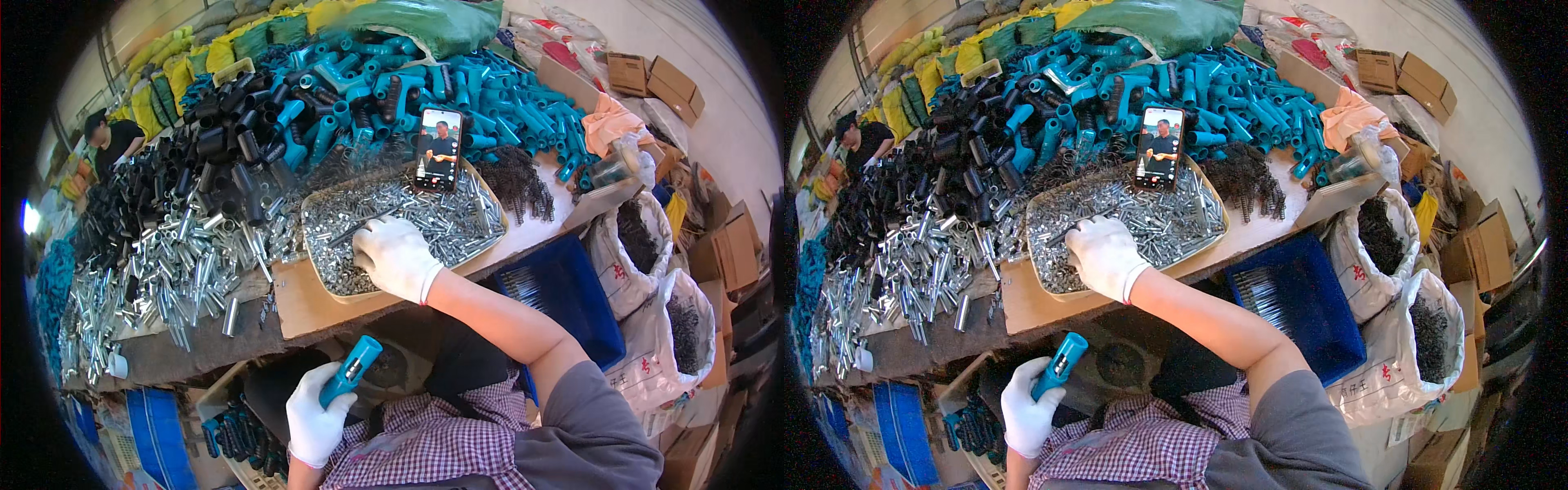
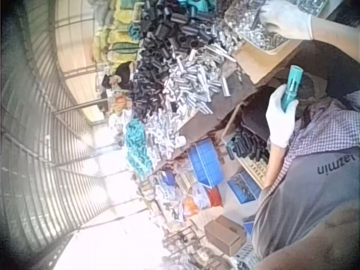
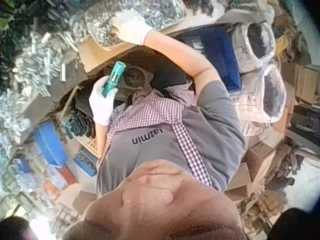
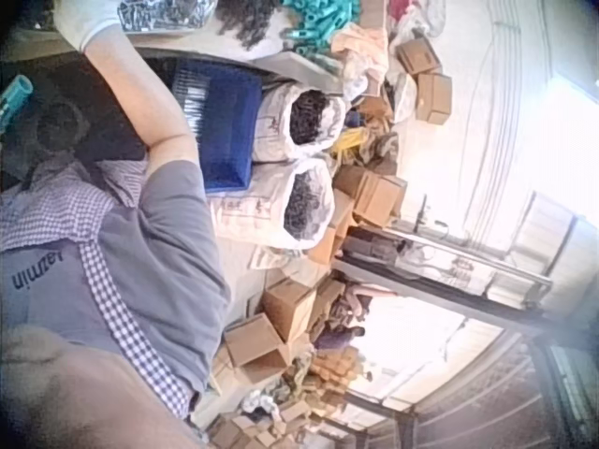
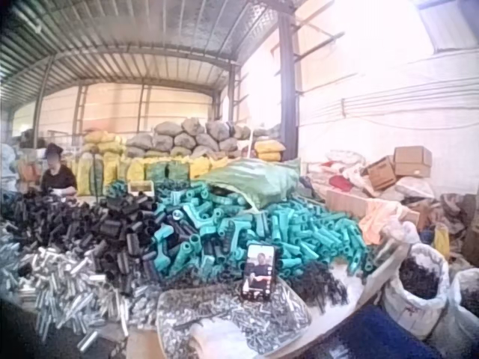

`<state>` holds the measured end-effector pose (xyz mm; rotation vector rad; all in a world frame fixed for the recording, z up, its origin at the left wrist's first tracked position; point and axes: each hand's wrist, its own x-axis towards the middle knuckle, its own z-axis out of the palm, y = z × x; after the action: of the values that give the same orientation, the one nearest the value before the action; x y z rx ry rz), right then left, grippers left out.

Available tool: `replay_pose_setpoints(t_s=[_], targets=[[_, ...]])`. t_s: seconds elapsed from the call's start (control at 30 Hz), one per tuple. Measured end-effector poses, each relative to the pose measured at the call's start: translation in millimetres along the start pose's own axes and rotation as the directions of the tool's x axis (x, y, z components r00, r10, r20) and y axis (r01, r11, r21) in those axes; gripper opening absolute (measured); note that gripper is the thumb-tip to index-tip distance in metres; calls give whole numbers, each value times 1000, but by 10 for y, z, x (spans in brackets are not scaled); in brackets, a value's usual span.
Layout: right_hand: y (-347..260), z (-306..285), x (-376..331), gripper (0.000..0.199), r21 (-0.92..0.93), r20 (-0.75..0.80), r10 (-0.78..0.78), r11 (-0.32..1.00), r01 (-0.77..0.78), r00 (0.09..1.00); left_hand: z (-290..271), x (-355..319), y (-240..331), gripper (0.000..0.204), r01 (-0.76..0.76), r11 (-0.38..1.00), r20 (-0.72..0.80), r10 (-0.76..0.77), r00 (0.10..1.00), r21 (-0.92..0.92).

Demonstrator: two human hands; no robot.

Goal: Assembling metal internal components into blue plastic handle housings.

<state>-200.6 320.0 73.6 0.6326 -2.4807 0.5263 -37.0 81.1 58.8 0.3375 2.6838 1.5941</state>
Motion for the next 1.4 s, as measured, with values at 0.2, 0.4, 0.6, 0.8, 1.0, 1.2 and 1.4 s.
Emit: replay_pose_setpoints(t_s=[0.2, 0.4, 0.6, 0.8, 1.0, 1.2, 1.4], targets=[[-26, -174, 29, 4, 321, -82, 137, 941, -104, 987, -12, 53, -41, 44, 213, 895, -15, -238, 971, -391], [-497, -289, -255, 13, 691, 117, 233, 679, -248, 965, -8, 159, 88, 58, 199, 749, -26, -278, 960, -632], [-918, -93, -571, 22, 710, 215, 150, 654, -260, 965, 107, 177, 50, 49, 121, 839, -160, -239, 958, -531], [-954, -36, -622, 24, 728, 242, 164, 621, -290, 956, 126, 113, -124, 50, 68, 885, -209, -183, 961, -461], [-882, -26, -535, 35, 794, 385, 170, 440, -420, 907, -9, 101, -13, 67, 138, 712, -42, -228, 973, -688], [-883, 79, -308, 42, 845, 373, -24, 422, -329, 928, -7, 104, 47, 77, 106, 734, -103, -234, 967, -670], [-1046, 113, -75, 43, 822, 512, -126, 358, -443, 849, -126, 193, 38, 75, 128, 447, 48, -185, 982, -885]])
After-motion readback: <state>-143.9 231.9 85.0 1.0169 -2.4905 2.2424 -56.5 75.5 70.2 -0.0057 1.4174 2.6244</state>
